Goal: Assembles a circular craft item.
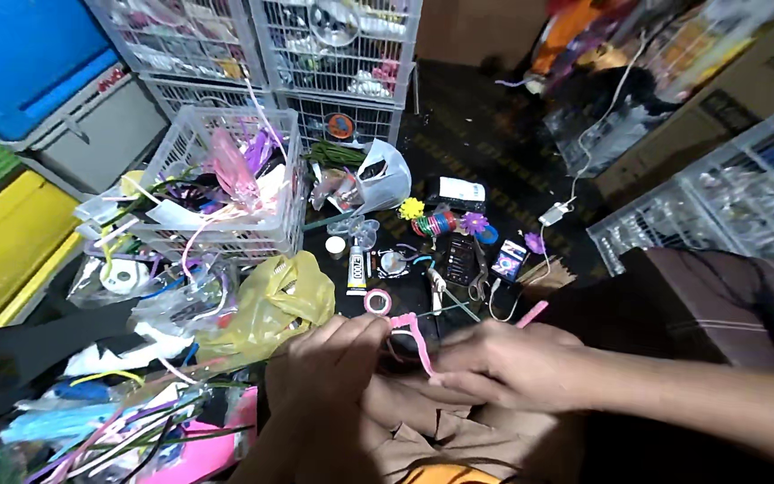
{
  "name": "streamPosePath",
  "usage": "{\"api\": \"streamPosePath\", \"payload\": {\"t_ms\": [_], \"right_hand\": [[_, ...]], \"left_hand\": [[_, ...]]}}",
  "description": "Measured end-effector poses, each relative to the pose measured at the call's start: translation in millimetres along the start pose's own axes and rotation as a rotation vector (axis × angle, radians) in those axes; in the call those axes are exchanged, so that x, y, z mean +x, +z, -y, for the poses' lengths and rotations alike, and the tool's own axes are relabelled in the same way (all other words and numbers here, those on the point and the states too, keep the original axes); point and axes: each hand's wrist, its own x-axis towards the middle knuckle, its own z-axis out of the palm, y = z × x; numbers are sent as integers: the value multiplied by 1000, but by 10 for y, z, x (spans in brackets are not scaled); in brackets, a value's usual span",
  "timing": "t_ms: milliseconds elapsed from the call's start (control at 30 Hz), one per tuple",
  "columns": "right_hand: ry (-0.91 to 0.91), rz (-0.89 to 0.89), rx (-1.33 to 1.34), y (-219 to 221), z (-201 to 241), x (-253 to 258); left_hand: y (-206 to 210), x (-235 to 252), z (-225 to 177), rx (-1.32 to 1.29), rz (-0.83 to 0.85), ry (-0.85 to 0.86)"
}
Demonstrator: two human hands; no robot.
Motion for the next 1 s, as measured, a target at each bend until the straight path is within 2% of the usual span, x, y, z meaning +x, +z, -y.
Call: {"api": "streamPosePath", "payload": {"t_ms": [100,167,233,300,367,433,500,600,667,700,767,867,933,1000], "right_hand": [[-58,-131,-206,-419,154,112],[7,-177,-187,-605,-55,192],[121,-139,35,-427,-296,157],[178,-35,190,-77,-304,22],[45,20,76,18,-103,-30],[-66,-53,-109,-193,90,26],[-54,-161,-206,-492,74,124],[47,-168,-119,-429,-235,135],[78,-64,8,-135,-235,43],[38,-30,5,-55,-150,16],[-67,-54,-117,-143,60,20],[-71,-193,-264,-550,95,110],[-25,-217,-199,-588,-107,132],[28,-157,-68,-347,-227,51]], "left_hand": [[23,-79,-28,-61,35,36],[-8,-51,-72,-102,-2,28],[-35,0,-90,-105,-47,13],[-25,-5,-50,-62,-45,9],[16,-73,-10,3,-10,26],[22,-137,-7,5,17,51],[-4,-136,-31,-38,0,56],[-84,-42,-80,0,-64,12],[-75,-33,-35,33,-62,23],[-50,-56,-13,58,-48,30],[-27,-101,-10,68,-5,44],[-65,-109,-76,7,-11,22],[-93,-50,-117,-4,-69,11],[-100,-14,-122,5,-85,9]]}}
